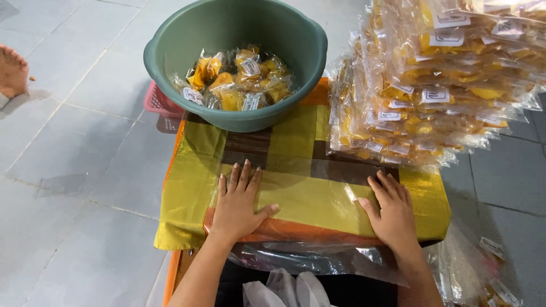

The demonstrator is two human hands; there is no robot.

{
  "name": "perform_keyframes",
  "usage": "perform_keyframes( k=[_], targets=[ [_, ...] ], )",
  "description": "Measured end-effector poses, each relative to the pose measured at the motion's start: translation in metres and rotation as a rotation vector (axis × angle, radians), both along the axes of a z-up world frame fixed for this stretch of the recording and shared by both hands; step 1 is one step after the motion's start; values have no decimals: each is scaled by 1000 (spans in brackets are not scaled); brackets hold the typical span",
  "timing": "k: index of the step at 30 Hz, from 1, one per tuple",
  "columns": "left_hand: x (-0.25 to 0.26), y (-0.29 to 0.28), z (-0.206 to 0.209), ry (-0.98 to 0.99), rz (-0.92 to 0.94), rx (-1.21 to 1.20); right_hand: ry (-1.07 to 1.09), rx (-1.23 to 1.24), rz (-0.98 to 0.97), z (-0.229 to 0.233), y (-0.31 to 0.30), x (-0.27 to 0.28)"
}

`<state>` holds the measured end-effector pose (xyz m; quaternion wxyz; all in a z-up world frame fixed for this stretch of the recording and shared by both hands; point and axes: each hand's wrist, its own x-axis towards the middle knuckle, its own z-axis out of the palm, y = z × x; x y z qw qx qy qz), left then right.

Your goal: Manually packaging small individually wrapped food items into larger plastic bags and stacking them.

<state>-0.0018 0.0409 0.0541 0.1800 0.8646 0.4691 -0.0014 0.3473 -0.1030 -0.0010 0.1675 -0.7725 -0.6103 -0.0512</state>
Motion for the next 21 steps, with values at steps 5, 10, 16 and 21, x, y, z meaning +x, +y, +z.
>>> perform_keyframes(
  k=[5,10,16,21],
  targets=[
    [0,0,-2,-2,0,12,24,2,2,4,0,-3],
    [0,0,-6,4,6,22,32,5,8,5,0,-3],
    [0,0,-4,21,3,23,21,-17,-1,4,0,-2],
    [0,-1,-2,-10,1,10,29,-27,-8,4,0,-3]
  ],
)
